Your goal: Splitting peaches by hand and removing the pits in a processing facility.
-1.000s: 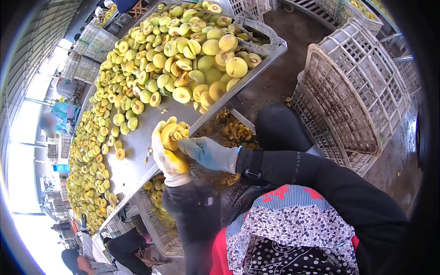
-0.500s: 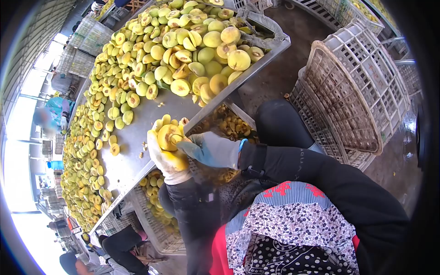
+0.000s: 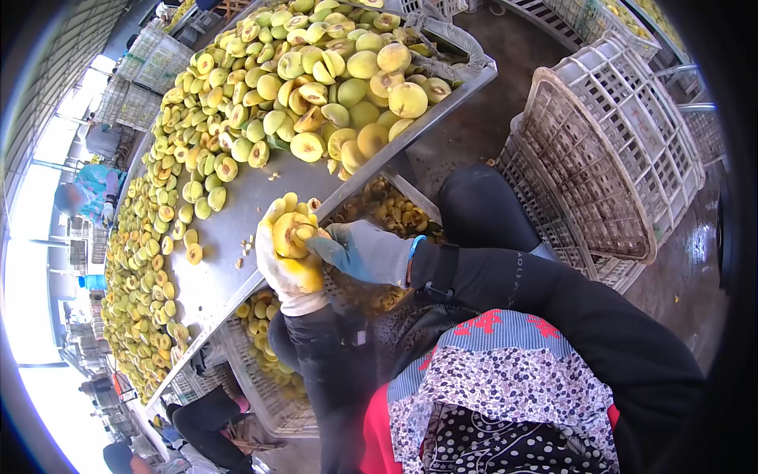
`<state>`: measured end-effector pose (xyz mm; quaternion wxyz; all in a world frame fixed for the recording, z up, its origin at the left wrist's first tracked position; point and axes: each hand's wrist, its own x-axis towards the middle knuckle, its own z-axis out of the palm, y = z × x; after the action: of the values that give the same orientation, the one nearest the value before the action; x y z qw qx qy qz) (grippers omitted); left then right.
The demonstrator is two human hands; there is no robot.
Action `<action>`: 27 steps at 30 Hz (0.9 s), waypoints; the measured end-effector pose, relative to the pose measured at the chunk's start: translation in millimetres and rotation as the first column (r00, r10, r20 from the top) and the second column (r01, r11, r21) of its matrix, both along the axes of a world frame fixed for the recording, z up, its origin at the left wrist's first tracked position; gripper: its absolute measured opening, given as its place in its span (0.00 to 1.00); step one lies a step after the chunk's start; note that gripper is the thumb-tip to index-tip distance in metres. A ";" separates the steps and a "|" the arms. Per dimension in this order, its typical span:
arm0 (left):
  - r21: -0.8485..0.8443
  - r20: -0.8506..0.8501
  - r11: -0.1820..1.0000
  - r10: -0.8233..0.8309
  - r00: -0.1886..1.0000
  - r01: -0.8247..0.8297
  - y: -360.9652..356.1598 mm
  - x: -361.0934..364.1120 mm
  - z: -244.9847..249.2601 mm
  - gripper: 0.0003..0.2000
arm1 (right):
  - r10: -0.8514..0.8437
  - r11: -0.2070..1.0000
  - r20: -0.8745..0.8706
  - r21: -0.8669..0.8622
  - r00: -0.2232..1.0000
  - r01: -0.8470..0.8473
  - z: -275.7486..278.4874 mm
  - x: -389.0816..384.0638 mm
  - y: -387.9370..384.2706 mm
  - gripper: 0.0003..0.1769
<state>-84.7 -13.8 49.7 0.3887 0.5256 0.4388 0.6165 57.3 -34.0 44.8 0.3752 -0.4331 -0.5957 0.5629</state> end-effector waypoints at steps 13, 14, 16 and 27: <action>-0.101 0.254 0.994 -0.004 0.967 0.030 -4.0 8.0 5.5 0.18 | 0.072 0.993 0.024 0.087 0.997 -0.074 4.0 5.0 3.1 0.26; -0.157 0.385 0.985 -0.003 0.923 0.069 -5.1 12.2 12.9 0.19 | 0.055 0.993 0.053 0.099 0.997 -0.060 4.5 4.3 2.4 0.27; -0.220 0.513 0.970 0.027 0.858 0.101 -5.9 17.0 18.0 0.21 | 0.028 0.994 0.039 0.109 0.999 -0.033 7.9 4.4 -1.6 0.28; -0.361 0.412 0.922 0.290 0.864 -0.138 -12.1 35.3 36.0 0.23 | 0.125 0.992 -0.031 0.009 0.992 -0.125 -2.3 -6.3 -4.6 0.29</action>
<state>-49.4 -25.9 85.7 0.4889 0.2428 0.4851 0.6832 51.0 -38.6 42.5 0.3504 -0.3846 -0.6176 0.5899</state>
